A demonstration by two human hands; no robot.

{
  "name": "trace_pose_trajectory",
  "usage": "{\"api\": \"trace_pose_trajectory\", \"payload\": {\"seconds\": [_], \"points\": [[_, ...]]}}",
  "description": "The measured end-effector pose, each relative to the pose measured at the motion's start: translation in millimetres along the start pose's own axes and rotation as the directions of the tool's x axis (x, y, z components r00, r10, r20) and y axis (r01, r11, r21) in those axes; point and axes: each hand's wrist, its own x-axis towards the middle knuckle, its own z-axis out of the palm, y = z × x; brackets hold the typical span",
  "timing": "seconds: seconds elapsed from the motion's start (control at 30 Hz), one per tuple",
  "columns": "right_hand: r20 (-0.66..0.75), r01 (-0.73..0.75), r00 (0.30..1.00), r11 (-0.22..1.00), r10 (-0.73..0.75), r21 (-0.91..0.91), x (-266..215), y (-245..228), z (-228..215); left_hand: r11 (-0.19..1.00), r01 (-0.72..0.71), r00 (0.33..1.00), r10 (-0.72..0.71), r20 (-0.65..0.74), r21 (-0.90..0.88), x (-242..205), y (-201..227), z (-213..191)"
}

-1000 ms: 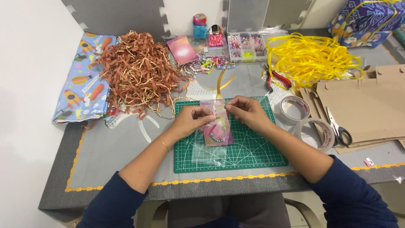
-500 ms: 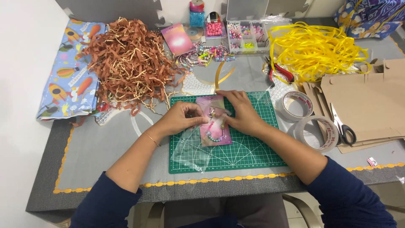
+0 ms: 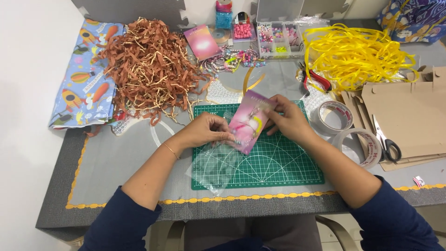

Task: Wrapping a small gift box with patterned paper and a ribbon, and packaging a keychain into a plastic sleeve.

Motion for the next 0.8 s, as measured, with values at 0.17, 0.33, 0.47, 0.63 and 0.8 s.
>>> {"api": "trace_pose_trajectory", "payload": {"seconds": [0.17, 0.33, 0.47, 0.63, 0.8], "points": [[-0.165, 0.025, 0.986, 0.973, 0.014, 0.23, 7.8, 6.1, -8.2, 0.995, 0.096, 0.995, -0.096, 0.023, -0.005, -0.1, 0.3, 0.1], [-0.242, 0.093, 0.97, 0.959, -0.027, 0.269, -5.2, -22.2, -4.0, 0.992, 0.13, 0.992, -0.13, 0.004, -0.003, -2.4, 9.4, 1.2], [-0.249, 0.111, 0.968, 0.954, -0.039, 0.28, -13.9, -36.5, 1.9, 0.985, 0.168, 0.986, -0.168, -0.014, -0.034, -1.5, 11.5, 2.8], [-0.228, 0.123, 0.972, 0.956, -0.062, 0.266, -12.5, -27.2, 4.1, 0.982, 0.173, 0.984, -0.176, -0.031, -0.076, -0.9, 6.0, 3.0], [-0.227, 0.13, 0.971, 0.955, -0.068, 0.268, -14.6, -30.0, 2.2, 0.973, 0.189, 0.978, -0.199, -0.069, -0.134, 1.8, 3.1, 3.1]]}}
